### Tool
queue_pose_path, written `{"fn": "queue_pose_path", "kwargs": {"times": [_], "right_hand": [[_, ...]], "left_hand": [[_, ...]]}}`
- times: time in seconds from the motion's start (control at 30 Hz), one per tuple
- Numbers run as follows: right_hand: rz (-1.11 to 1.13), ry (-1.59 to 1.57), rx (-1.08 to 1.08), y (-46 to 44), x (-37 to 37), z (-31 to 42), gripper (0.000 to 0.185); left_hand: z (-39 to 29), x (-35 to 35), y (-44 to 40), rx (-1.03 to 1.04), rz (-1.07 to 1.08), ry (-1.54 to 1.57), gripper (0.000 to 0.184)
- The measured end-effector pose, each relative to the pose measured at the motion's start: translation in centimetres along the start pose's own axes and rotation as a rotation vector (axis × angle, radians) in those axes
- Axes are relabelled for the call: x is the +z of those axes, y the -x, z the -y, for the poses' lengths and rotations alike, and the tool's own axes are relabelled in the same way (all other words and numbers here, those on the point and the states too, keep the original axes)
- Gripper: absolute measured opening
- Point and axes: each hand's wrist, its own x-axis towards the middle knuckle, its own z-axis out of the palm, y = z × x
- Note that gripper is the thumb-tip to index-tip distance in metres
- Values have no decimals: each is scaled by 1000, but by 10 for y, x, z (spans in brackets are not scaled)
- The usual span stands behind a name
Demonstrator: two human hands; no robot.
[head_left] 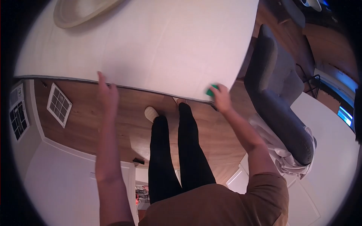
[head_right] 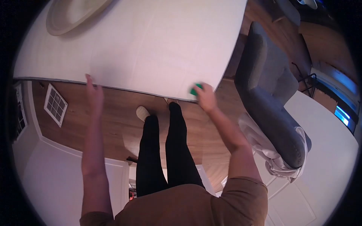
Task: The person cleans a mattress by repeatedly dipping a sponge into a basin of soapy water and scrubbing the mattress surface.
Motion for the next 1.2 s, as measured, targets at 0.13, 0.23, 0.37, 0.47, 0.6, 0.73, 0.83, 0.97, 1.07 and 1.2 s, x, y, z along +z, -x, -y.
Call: {"fn": "queue_pose_path", "kwargs": {"times": [0.13,0.23,0.37,0.47,0.6,0.73,0.83,0.97,1.07,1.2], "right_hand": [[-420,-196,-477,-152,79,159,21],[-369,-106,-438,-186,72,220,25],[-247,-94,-435,-93,40,78,25],[-38,170,-272,-11,-41,-35,25],[-66,40,-246,-63,-2,-18,31],[-294,-152,-486,-216,53,165,29],[-338,-136,-505,-250,52,223,26],[-223,-58,-437,-164,11,75,28],[-62,163,-267,-66,-55,-63,35],[-170,26,-270,-134,-17,10,41]], "left_hand": [[-10,57,51,82,28,41,68],[-27,73,53,47,-50,76,72],[-58,73,54,-19,-7,-12,76],[-63,75,51,-63,37,-71,79],[-64,73,46,-156,55,-31,82],[-51,79,39,-66,25,-110,84],[-45,77,40,-62,34,-146,84],[-57,74,41,-147,95,-147,84],[-58,73,43,-97,82,-122,85],[-49,79,39,-132,93,-243,86]]}}
